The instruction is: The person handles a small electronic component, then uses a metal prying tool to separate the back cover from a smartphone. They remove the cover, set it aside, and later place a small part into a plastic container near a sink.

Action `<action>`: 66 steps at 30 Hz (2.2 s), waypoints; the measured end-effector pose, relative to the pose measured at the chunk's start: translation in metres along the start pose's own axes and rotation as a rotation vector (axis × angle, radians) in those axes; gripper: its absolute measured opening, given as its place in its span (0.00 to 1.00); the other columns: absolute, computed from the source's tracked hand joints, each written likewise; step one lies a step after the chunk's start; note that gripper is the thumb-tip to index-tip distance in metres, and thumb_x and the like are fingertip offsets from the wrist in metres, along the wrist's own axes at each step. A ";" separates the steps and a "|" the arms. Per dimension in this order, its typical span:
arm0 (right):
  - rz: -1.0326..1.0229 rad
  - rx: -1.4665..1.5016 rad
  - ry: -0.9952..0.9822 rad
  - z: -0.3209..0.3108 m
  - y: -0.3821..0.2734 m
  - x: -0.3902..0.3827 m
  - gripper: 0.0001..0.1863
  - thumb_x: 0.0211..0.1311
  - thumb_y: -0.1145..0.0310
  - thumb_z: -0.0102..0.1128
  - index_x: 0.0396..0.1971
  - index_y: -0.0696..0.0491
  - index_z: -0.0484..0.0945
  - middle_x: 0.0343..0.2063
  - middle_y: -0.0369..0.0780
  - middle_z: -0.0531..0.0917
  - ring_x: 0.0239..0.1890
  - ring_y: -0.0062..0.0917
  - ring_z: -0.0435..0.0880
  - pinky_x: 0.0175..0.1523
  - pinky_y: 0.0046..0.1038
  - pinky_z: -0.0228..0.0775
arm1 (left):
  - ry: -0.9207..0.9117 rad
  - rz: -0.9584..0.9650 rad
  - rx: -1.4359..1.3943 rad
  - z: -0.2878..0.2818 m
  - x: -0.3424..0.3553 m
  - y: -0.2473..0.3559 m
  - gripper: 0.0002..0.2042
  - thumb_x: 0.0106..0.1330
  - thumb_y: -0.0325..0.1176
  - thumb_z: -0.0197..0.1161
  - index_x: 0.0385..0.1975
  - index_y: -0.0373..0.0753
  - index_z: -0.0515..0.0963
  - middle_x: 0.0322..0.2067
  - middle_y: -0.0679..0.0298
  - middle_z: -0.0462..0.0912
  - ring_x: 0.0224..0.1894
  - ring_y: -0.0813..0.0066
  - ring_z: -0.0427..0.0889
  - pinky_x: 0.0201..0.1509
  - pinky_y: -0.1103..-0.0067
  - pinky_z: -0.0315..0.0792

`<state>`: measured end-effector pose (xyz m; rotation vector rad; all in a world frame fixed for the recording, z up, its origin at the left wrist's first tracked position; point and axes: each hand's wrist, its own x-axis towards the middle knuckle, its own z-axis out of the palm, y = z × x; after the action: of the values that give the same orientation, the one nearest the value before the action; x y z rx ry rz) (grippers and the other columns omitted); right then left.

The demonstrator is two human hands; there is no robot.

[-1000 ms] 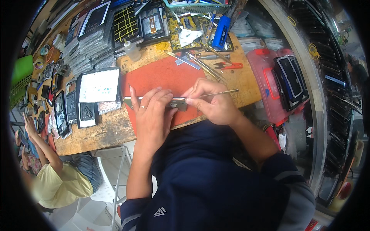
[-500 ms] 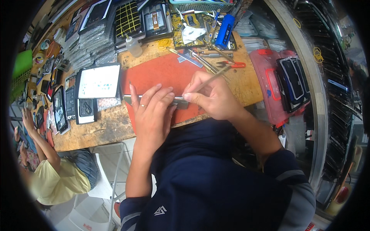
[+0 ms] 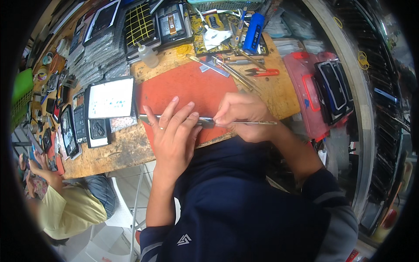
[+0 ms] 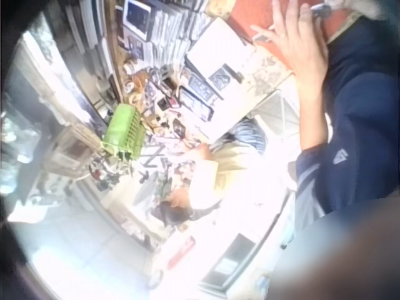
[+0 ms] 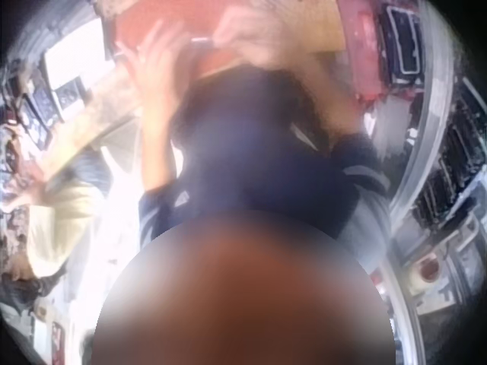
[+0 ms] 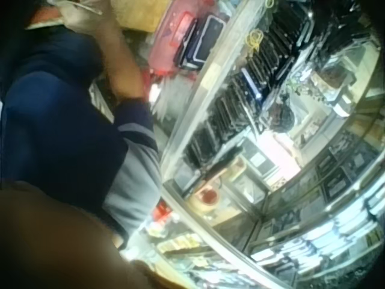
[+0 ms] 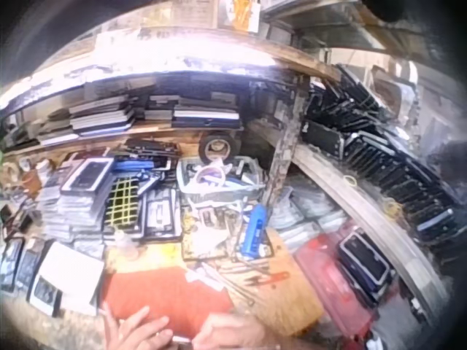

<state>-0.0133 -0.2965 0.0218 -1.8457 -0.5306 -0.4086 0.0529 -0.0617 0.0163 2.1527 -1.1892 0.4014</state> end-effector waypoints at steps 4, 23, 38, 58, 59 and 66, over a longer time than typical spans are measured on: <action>-0.075 -0.020 -0.055 -0.005 -0.001 0.006 0.12 0.53 0.88 0.70 0.34 0.57 0.82 0.33 0.41 0.84 0.34 0.32 0.86 0.36 0.31 0.75 | 0.025 0.018 0.024 0.001 -0.002 0.001 0.18 0.60 0.24 0.75 0.50 0.44 0.85 0.58 0.62 0.86 0.71 0.47 0.75 0.82 0.38 0.39; -0.293 -0.104 -0.186 -0.011 0.002 0.013 0.10 0.52 0.87 0.72 0.32 0.59 0.83 0.32 0.43 0.86 0.34 0.36 0.88 0.36 0.31 0.78 | 0.220 0.124 0.021 0.011 -0.008 0.001 0.09 0.57 0.27 0.72 0.36 0.49 0.89 0.35 0.67 0.70 0.48 0.67 0.80 0.79 0.33 0.52; -0.062 -0.087 0.152 0.020 -0.015 -0.020 0.11 0.55 0.86 0.70 0.34 0.59 0.78 0.35 0.44 0.85 0.36 0.38 0.87 0.39 0.34 0.79 | 0.095 0.062 0.152 0.005 -0.004 0.010 0.10 0.53 0.23 0.70 0.33 0.47 0.82 0.38 0.64 0.72 0.53 0.61 0.80 0.78 0.32 0.53; 0.083 -0.125 0.085 0.037 -0.004 -0.037 0.09 0.56 0.84 0.68 0.33 0.59 0.77 0.33 0.45 0.80 0.35 0.43 0.83 0.39 0.39 0.75 | -0.083 0.119 0.099 -0.006 0.009 0.005 0.07 0.60 0.23 0.66 0.31 0.43 0.75 0.45 0.63 0.83 0.67 0.54 0.80 0.78 0.29 0.42; 0.092 -0.149 0.062 0.036 -0.003 -0.037 0.09 0.56 0.84 0.68 0.33 0.59 0.77 0.33 0.45 0.80 0.35 0.43 0.83 0.40 0.39 0.74 | -0.101 0.125 0.106 -0.007 0.011 0.005 0.07 0.60 0.23 0.67 0.31 0.43 0.75 0.46 0.63 0.83 0.68 0.53 0.79 0.78 0.29 0.42; -0.123 -0.280 0.040 0.034 -0.001 -0.040 0.09 0.56 0.84 0.67 0.33 0.58 0.76 0.33 0.44 0.79 0.35 0.42 0.82 0.40 0.40 0.74 | -0.182 0.046 0.005 -0.022 0.005 0.013 0.13 0.60 0.33 0.77 0.30 0.43 0.75 0.51 0.61 0.85 0.71 0.47 0.76 0.80 0.31 0.35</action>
<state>-0.0468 -0.2702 -0.0095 -2.0734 -0.5850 -0.6272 0.0458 -0.0552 0.0409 2.2065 -1.3410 0.2319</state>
